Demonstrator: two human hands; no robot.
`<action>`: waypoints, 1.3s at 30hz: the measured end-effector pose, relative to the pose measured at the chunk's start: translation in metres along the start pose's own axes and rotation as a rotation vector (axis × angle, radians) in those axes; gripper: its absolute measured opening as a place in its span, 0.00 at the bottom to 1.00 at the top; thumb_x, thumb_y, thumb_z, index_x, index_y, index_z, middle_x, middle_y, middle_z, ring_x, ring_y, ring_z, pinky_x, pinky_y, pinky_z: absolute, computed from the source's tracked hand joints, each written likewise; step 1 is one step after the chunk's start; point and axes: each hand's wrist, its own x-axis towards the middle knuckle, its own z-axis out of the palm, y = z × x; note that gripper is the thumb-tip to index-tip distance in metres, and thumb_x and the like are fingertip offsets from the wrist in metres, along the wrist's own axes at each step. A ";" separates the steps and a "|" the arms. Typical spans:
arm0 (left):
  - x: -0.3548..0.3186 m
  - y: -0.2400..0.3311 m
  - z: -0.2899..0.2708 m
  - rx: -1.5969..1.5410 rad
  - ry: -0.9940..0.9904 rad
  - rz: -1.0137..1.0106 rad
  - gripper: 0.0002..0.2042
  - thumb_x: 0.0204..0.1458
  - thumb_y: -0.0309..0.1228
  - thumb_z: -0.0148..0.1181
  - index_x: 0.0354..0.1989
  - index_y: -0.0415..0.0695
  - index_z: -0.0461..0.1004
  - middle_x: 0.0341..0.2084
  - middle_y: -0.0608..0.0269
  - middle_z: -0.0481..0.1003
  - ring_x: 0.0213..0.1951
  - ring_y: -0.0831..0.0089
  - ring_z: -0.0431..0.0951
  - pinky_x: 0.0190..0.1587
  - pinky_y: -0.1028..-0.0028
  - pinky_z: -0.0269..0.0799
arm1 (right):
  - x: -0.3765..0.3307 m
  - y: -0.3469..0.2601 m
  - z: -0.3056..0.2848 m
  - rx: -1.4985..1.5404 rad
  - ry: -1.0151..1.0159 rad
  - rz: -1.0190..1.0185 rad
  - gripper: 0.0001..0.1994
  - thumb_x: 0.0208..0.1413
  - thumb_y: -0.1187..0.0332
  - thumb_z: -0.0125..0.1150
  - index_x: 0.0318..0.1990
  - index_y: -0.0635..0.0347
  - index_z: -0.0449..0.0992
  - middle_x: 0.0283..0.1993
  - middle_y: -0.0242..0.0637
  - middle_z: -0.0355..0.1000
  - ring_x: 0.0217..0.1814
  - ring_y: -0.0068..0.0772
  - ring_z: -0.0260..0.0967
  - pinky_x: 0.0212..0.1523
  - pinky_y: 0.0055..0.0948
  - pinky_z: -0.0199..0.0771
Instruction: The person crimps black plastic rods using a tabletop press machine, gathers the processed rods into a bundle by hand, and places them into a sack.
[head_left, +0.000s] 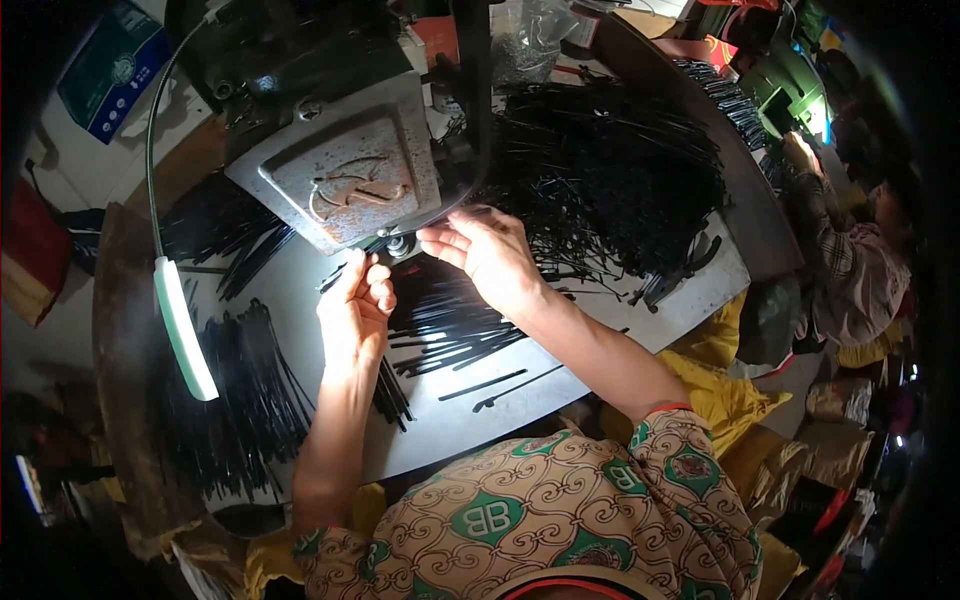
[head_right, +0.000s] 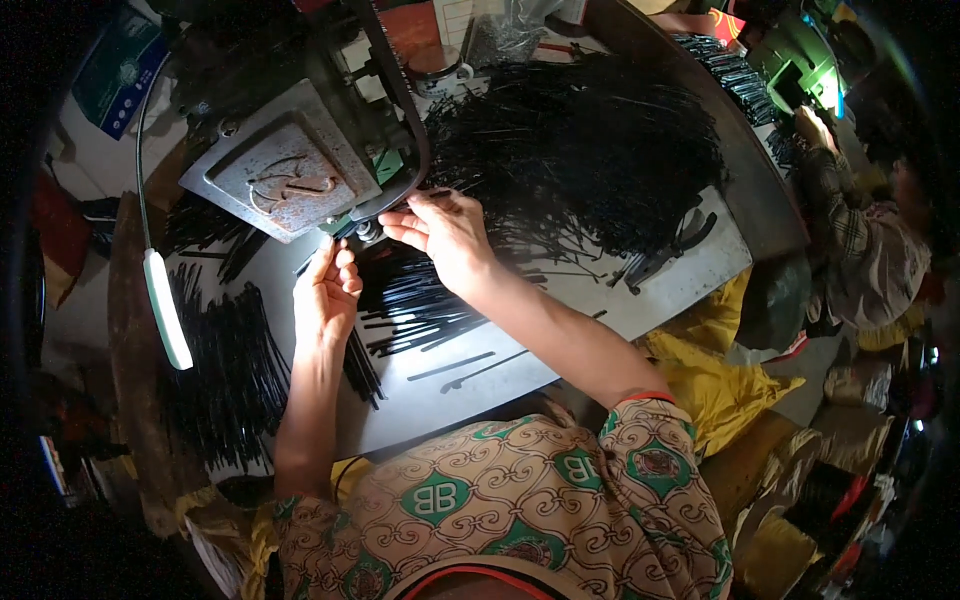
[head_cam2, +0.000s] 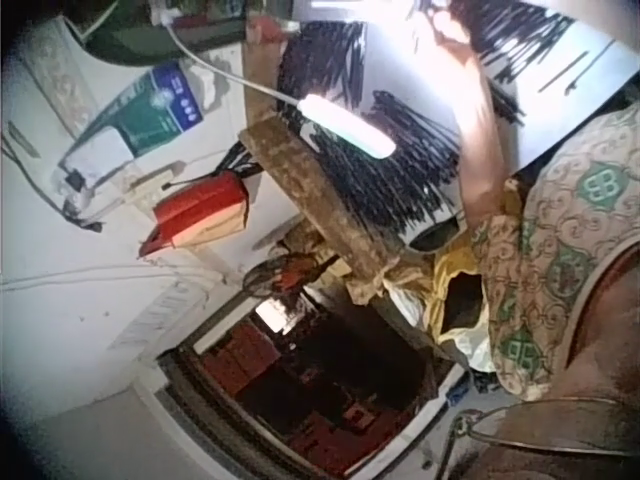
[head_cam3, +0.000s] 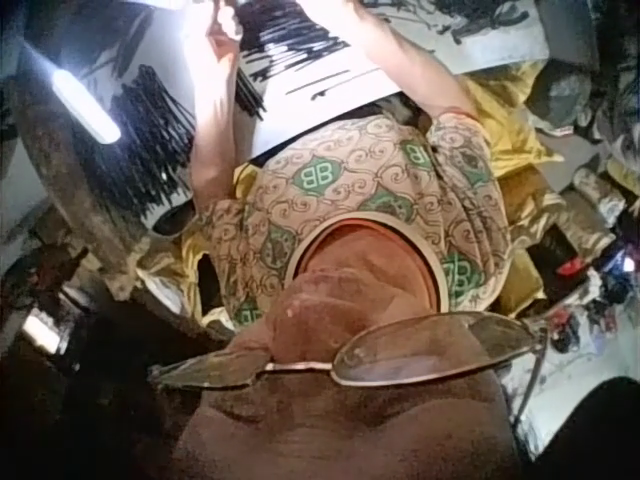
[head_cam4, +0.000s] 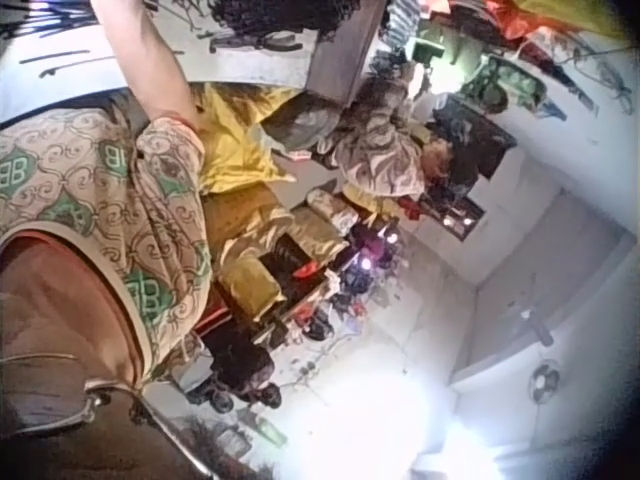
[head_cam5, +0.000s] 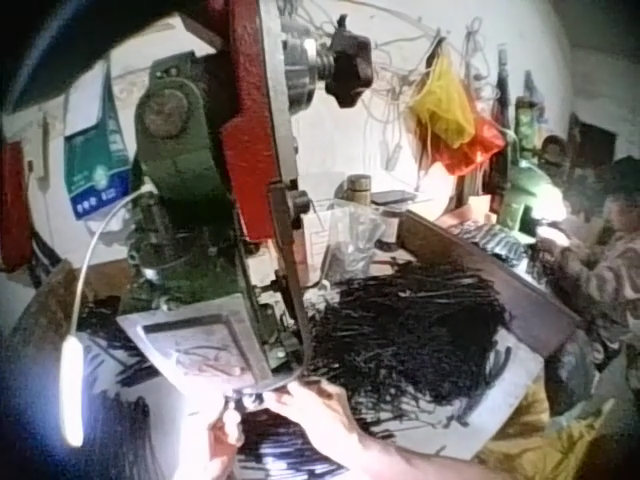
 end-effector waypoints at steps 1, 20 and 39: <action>0.001 -0.001 0.000 0.000 -0.005 -0.005 0.10 0.49 0.31 0.48 0.29 0.34 0.67 0.17 0.62 0.69 0.16 0.77 0.65 0.17 0.82 0.59 | 0.000 -0.001 -0.001 -0.009 0.015 -0.006 0.07 0.51 0.71 0.45 0.32 0.68 0.67 0.31 0.44 0.68 0.33 0.36 0.69 0.36 0.32 0.73; -0.011 0.013 0.007 0.204 -0.093 -0.084 0.05 0.44 0.29 0.53 0.26 0.40 0.67 0.21 0.62 0.70 0.22 0.76 0.68 0.26 0.81 0.64 | -0.008 -0.123 -0.076 -1.809 0.113 -0.486 0.09 0.39 0.74 0.55 0.32 0.60 0.72 0.36 0.39 0.66 0.35 0.35 0.66 0.36 0.29 0.67; -0.013 0.002 -0.004 0.272 -0.148 -0.123 0.04 0.39 0.26 0.53 0.24 0.44 0.65 0.17 0.65 0.67 0.16 0.81 0.61 0.18 0.84 0.54 | -0.010 -0.091 -0.031 -2.163 -0.363 -1.092 0.10 0.35 0.78 0.52 0.30 0.59 0.69 0.31 0.33 0.65 0.30 0.29 0.66 0.30 0.23 0.70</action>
